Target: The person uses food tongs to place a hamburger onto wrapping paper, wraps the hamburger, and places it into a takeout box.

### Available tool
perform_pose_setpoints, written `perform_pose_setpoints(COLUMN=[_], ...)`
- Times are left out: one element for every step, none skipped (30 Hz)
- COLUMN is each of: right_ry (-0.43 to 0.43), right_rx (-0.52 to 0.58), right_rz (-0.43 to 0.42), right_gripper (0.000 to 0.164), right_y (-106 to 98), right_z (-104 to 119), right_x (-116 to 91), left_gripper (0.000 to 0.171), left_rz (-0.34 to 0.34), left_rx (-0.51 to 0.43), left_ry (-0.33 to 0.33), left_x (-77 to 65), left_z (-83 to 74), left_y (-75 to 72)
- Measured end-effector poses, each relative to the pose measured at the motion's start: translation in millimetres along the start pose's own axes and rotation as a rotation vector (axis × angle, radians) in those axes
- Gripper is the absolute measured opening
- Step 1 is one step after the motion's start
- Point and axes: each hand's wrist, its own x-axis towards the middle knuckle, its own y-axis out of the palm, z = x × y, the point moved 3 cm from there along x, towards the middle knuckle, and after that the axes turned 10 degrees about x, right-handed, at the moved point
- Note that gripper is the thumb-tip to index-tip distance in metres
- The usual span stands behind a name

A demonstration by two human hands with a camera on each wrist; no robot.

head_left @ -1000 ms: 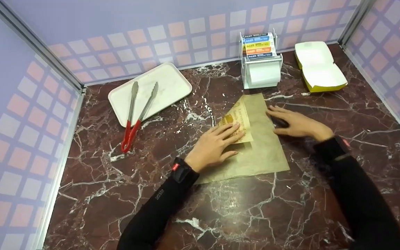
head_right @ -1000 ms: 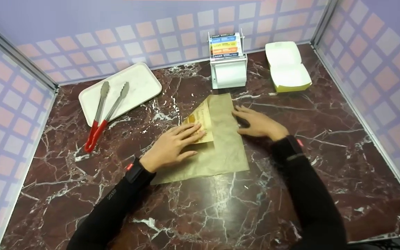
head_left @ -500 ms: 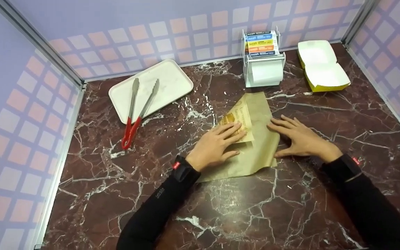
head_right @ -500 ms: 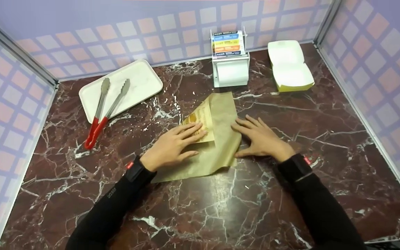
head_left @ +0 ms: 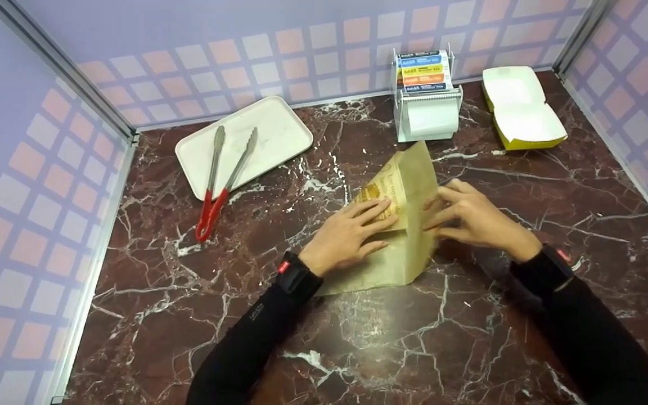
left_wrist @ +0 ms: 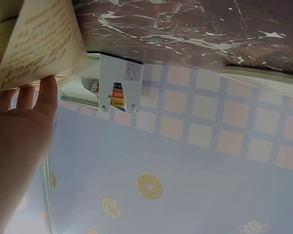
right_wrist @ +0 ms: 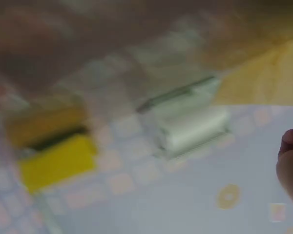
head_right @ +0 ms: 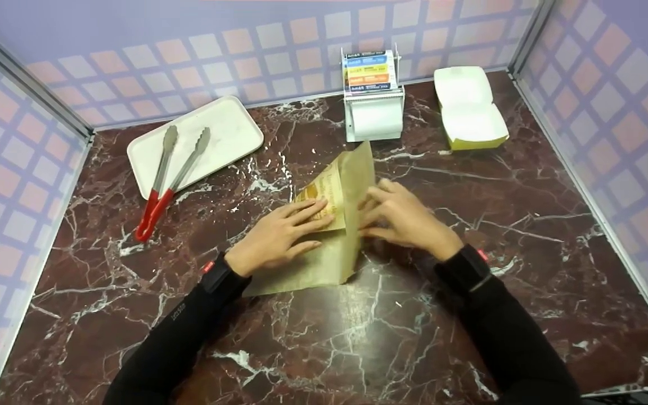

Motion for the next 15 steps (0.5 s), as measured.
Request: perform_pose_setpoints(right_ry=[-0.013, -0.020, -0.024, -0.023, -0.014, -0.003, 0.008, 0.019, 0.030, 0.036, 0.039, 0.033, 0.028, 0.023, 0.017], right_rx=[0.004, 0.007, 0.011, 0.024, 0.051, 0.079, 0.111, 0.137, 0.165, 0.195, 0.227, 0.253, 0.278, 0.295, 0.316], right_rz=[0.009, 0.015, 0.018, 0.015, 0.011, 0.008, 0.004, 0.005, 0.015, 0.031, 0.057, 0.085, 0.113, 0.135, 0.146], right_gripper=[0.022, 0.020, 0.017, 0.015, 0.014, 0.013, 0.012, 0.011, 0.010, 0.008, 0.008, 0.008, 0.008, 0.008, 0.008], right_y=[0, 1, 2, 2, 2, 2, 2, 2, 3, 5, 6, 8, 9, 10, 9], right_z=[4, 7, 10, 12, 13, 13, 13, 12, 11, 10, 8, 8, 7, 7, 6], right_x=[7, 15, 23, 31, 40, 48, 56, 64, 71, 77, 82, 85, 87, 88, 89], left_gripper=[0.058, 0.057, 0.056, 0.055, 0.054, 0.052, 0.051, 0.049, 0.048, 0.047, 0.046, 0.045, 0.045, 0.044, 0.044], left_rz=[0.000, -0.006, -0.012, -0.015, -0.020, -0.026, -0.028, -0.028, -0.020, -0.012, -0.007, -0.002, 0.004, 0.006, 0.009], left_rx=[0.008, 0.016, 0.026, 0.037, 0.040, 0.038, 0.034, 0.031, 0.027, 0.019, 0.015, 0.017, 0.023, 0.032, 0.039], left_ry=[0.004, 0.012, 0.021, 0.029, 0.035, 0.040, 0.041, 0.039, 0.034, 0.022, 0.010, 0.002, -0.004, -0.009, -0.013], left_x=[-0.2, -0.3, -0.2, 0.0, 0.2, 0.6, 0.8, 1.3, 1.6, 1.8, 1.9, 2.1, 2.4, 2.9, 3.2], left_z=[0.2, 0.3, 0.4, 0.5, 0.6, 0.7, 0.8, 1.0, 1.2, 1.5, 1.6, 1.5, 1.1, 0.6, -0.1], left_y=[-0.3, -0.6, -1.1, -1.4, -1.9, -2.5, -3.3, -3.6, -3.9, -3.9, -3.9, -3.6, -3.2, -2.6, -2.2])
